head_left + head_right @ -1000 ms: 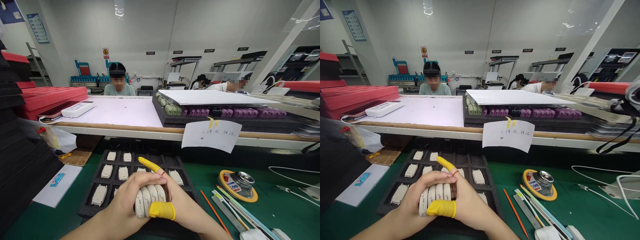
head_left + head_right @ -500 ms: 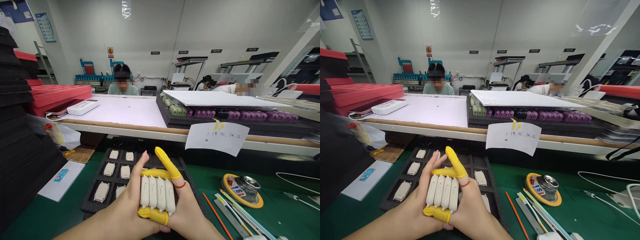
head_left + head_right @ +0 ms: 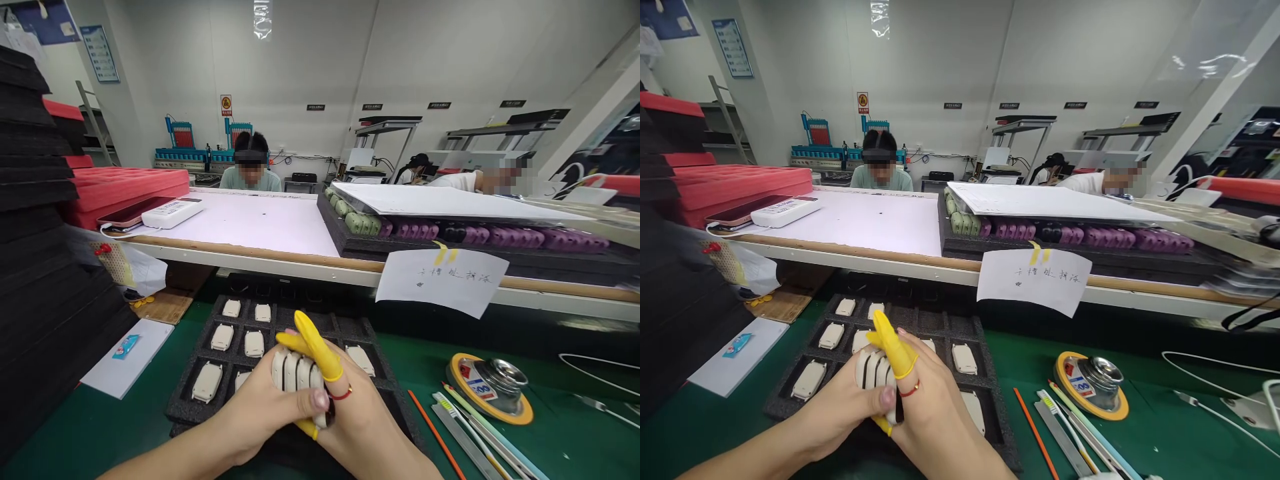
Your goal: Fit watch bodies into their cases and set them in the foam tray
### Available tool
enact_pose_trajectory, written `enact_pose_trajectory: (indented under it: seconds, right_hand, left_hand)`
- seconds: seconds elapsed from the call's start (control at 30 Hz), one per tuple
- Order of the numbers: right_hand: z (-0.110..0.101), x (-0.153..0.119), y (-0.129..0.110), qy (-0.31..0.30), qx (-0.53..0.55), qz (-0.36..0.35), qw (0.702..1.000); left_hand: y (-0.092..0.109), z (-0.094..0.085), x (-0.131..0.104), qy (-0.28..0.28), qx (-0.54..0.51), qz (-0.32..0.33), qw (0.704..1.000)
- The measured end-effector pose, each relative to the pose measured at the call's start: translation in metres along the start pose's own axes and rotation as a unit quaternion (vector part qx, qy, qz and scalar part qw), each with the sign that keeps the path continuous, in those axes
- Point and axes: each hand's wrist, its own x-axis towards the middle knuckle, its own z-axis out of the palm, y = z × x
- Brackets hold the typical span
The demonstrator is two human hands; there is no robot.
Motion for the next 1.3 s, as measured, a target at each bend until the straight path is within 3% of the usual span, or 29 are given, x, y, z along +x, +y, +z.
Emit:
enact_pose_trajectory:
  seconds: [0.13, 0.27, 0.37, 0.43, 0.5, 0.57, 0.63, 0.7, 0.8, 0.9, 1.07, 1.3]
  right_hand:
    - [-0.017, -0.001, -0.003, 0.016, 0.021, 0.093, 0.995]
    - [-0.036, 0.004, -0.007, 0.032, 0.035, 0.078, 0.996]
    - [-0.036, 0.011, -0.007, 0.054, 0.084, 0.091, 0.991]
    - [-0.032, 0.012, -0.006, 0.108, 0.126, 0.094, 0.982]
    - [-0.03, 0.011, -0.006, 0.205, 0.148, 0.097, 0.963]
    - [-0.029, 0.006, -0.008, 0.311, 0.159, 0.107, 0.931]
    - [-0.03, 0.001, -0.012, 0.348, 0.171, 0.109, 0.915]
    - [-0.03, -0.002, -0.016, 0.29, 0.173, 0.088, 0.937]
    - [-0.026, -0.003, -0.02, 0.152, 0.139, 0.072, 0.976]
    - [-0.019, 0.0, -0.022, 0.082, 0.112, 0.108, 0.984]
    - [-0.016, -0.003, -0.019, 0.055, 0.098, 0.091, 0.989]
    - [-0.04, -0.027, -0.018, 0.122, 0.095, 0.108, 0.982]
  left_hand:
    - [0.001, -0.002, 0.004, -0.008, -0.113, -0.044, 0.993]
    - [0.001, -0.005, 0.006, -0.044, -0.196, -0.041, 0.979]
    - [-0.001, -0.006, 0.006, -0.035, -0.213, -0.054, 0.975]
    - [-0.002, -0.006, 0.006, -0.022, -0.203, -0.071, 0.976]
    - [-0.001, -0.006, 0.004, -0.026, -0.197, -0.081, 0.977]
    - [0.001, -0.007, 0.003, -0.051, -0.201, -0.075, 0.975]
    - [0.003, -0.008, 0.003, -0.09, -0.205, -0.056, 0.973]
    - [0.002, -0.009, 0.003, -0.127, -0.21, -0.035, 0.969]
    - [-0.001, -0.011, 0.004, -0.144, -0.213, -0.021, 0.966]
    - [-0.005, -0.012, 0.004, -0.14, -0.204, -0.027, 0.968]
    - [-0.006, -0.012, 0.003, -0.14, -0.195, -0.043, 0.97]
    - [-0.007, -0.01, 0.006, -0.158, -0.217, -0.007, 0.963]
